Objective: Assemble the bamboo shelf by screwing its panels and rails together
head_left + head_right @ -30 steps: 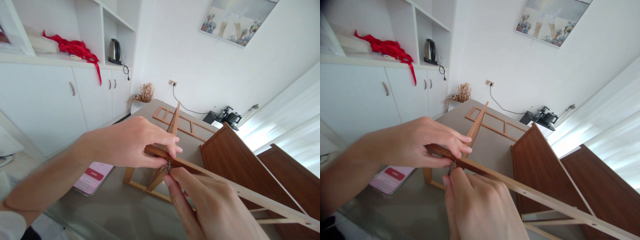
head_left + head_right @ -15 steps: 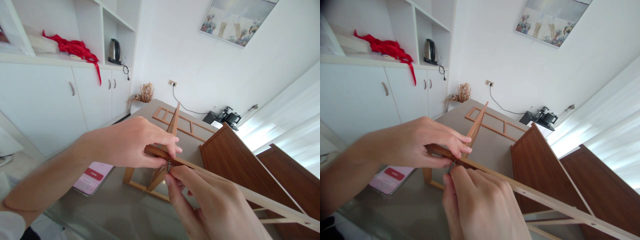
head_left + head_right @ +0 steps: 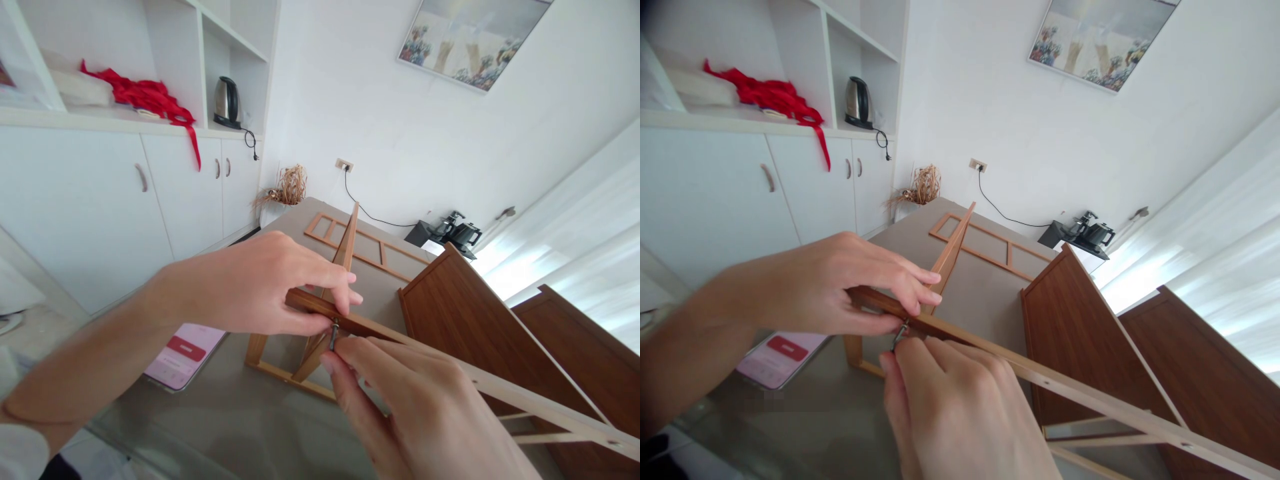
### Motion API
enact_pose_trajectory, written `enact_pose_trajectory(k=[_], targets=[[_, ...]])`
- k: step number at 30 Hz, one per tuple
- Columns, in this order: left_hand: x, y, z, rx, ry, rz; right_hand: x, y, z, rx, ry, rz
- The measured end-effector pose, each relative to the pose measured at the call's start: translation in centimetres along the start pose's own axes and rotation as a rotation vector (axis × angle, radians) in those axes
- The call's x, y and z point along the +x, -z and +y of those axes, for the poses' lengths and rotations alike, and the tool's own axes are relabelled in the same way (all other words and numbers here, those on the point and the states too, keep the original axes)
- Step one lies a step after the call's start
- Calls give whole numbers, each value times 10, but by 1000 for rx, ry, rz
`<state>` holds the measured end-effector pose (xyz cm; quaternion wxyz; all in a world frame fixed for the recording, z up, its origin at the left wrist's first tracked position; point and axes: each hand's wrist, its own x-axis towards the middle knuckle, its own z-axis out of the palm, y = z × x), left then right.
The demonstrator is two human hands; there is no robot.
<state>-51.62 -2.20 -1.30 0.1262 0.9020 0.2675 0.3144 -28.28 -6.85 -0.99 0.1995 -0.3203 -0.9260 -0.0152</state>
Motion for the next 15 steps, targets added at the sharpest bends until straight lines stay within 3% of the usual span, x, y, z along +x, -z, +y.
enact_pose_trajectory(k=[15], targets=[[0,0,-1,-2,-2,-16,-5,0,-2,78,51,-39]])
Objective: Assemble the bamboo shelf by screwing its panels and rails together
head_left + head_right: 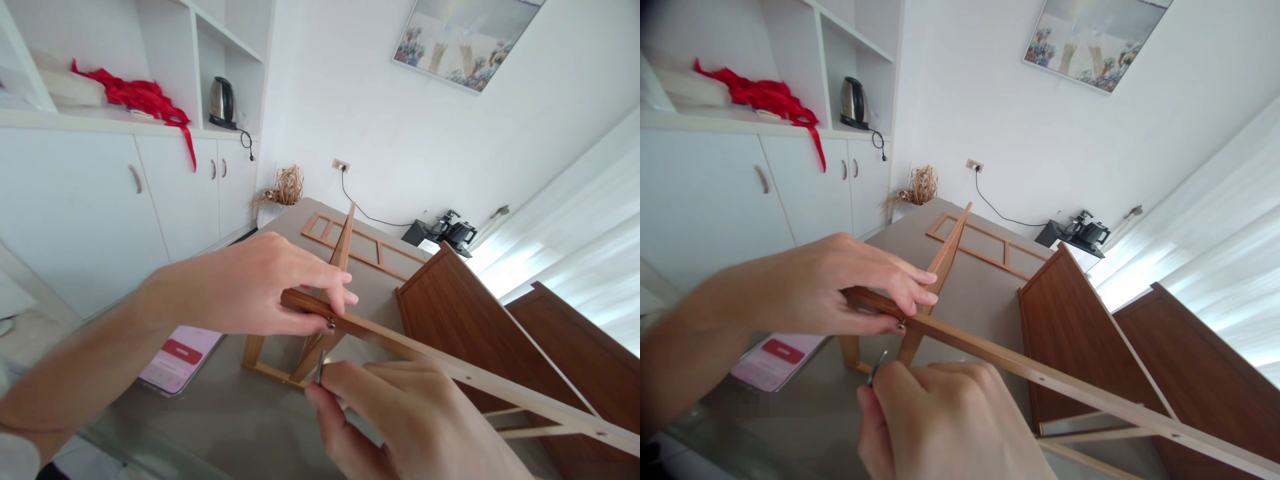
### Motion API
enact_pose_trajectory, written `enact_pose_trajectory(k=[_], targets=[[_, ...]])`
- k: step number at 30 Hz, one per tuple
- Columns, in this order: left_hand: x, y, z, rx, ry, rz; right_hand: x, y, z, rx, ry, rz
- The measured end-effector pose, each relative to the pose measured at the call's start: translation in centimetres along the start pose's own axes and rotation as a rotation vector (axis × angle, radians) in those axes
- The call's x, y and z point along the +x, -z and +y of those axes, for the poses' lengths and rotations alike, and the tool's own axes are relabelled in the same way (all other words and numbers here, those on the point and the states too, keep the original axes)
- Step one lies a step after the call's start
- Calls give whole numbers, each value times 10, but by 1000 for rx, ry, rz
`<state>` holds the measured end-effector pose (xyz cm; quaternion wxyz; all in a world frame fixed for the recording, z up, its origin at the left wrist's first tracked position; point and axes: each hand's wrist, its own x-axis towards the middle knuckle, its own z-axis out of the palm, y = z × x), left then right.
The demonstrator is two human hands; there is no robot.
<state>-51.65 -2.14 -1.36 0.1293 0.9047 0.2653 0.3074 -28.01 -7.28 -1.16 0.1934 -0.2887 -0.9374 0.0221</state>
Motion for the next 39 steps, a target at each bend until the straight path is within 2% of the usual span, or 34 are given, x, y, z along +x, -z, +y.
enact_pose_trajectory(k=[6,10,16,39], targets=[[0,0,1,2,7,-1,3,8,2,34,16,43],[0,0,1,6,2,0,3,13,5,8,-22,66],[0,0,0,-5,0,-1,-5,19,9,-18,-71,13],[2,1,3,5,-24,17,2,9,6,-90,-55,109]])
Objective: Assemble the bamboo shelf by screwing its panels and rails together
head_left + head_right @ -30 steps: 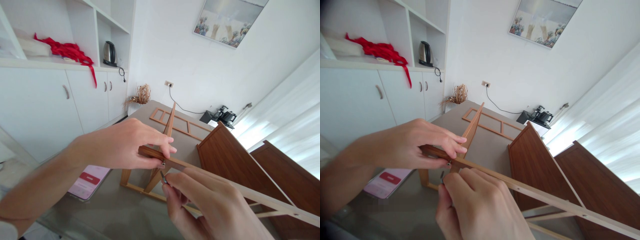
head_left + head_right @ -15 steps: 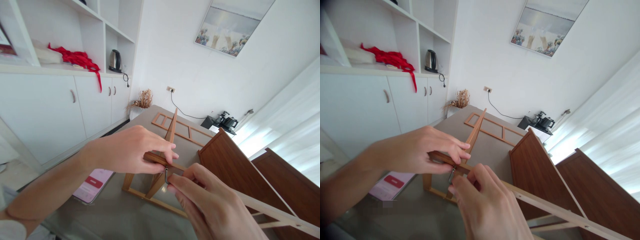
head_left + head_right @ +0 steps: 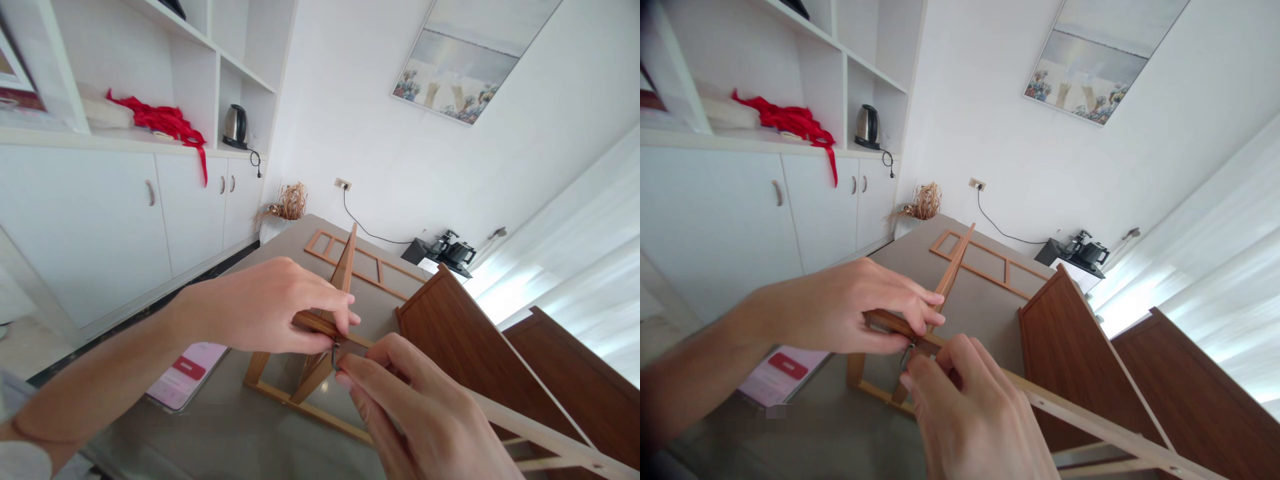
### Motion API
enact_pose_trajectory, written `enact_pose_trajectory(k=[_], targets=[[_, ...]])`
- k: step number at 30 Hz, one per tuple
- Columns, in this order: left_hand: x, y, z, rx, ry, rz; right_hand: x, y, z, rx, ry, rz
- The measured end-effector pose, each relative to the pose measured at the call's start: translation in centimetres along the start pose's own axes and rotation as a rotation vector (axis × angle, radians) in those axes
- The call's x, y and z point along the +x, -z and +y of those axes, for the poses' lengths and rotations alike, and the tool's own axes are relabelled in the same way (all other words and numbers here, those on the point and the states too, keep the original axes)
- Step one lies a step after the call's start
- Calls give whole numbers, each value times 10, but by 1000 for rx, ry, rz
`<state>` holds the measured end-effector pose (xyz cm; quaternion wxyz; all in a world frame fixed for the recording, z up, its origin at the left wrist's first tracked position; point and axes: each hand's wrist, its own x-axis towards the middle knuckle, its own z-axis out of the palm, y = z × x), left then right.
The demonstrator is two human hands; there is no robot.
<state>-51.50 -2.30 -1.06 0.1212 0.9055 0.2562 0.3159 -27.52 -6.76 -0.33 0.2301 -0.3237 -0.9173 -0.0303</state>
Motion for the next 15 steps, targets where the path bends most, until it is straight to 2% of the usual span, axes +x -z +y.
enact_pose_trajectory(k=[15], targets=[[0,-1,0,1,1,16,1,2,2,2,15,37]])
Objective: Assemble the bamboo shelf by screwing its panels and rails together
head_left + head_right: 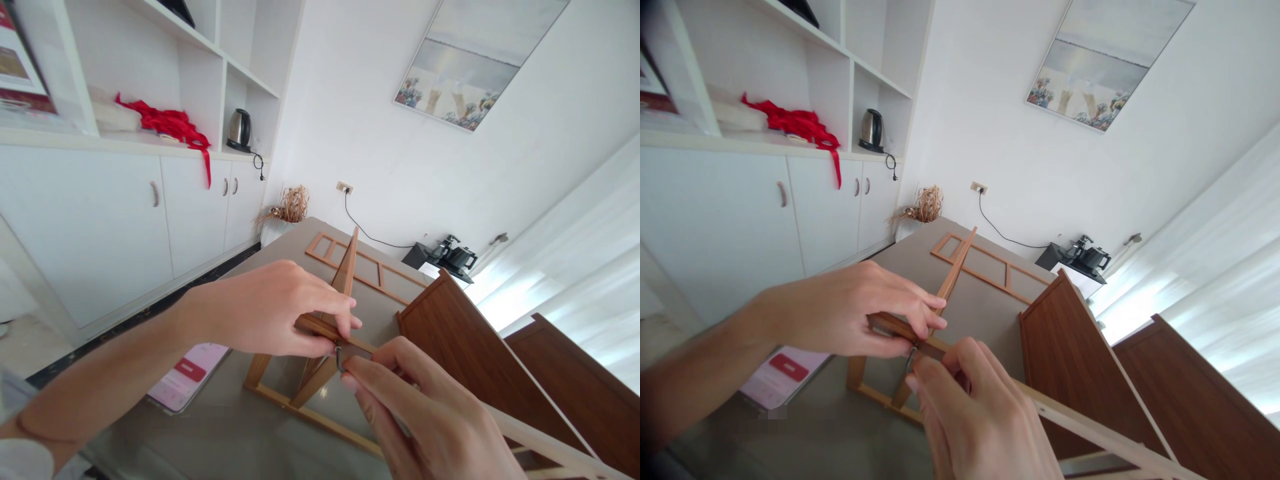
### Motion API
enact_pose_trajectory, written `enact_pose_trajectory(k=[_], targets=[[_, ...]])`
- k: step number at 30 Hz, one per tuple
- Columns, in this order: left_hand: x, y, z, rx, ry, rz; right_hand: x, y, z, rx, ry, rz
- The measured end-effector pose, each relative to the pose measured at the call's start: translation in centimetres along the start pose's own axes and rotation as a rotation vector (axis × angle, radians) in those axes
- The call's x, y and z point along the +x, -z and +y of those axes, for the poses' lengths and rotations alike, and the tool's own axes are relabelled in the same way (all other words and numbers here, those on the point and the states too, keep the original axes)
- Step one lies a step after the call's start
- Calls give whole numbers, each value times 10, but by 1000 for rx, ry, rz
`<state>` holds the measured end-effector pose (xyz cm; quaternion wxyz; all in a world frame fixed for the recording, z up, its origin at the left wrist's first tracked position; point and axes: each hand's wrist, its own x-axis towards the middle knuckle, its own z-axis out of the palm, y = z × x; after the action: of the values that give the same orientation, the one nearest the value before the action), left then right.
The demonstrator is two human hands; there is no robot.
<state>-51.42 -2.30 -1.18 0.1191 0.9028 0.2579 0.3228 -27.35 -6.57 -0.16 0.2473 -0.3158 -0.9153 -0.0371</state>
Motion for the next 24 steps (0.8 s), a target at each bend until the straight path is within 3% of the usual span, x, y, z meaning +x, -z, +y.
enact_pose_trajectory(k=[18,24], targets=[[0,1,1,8,17,-12,4,-4,-2,39,-7,98],[0,1,0,-12,7,-3,2,-5,-2,32,5,27]])
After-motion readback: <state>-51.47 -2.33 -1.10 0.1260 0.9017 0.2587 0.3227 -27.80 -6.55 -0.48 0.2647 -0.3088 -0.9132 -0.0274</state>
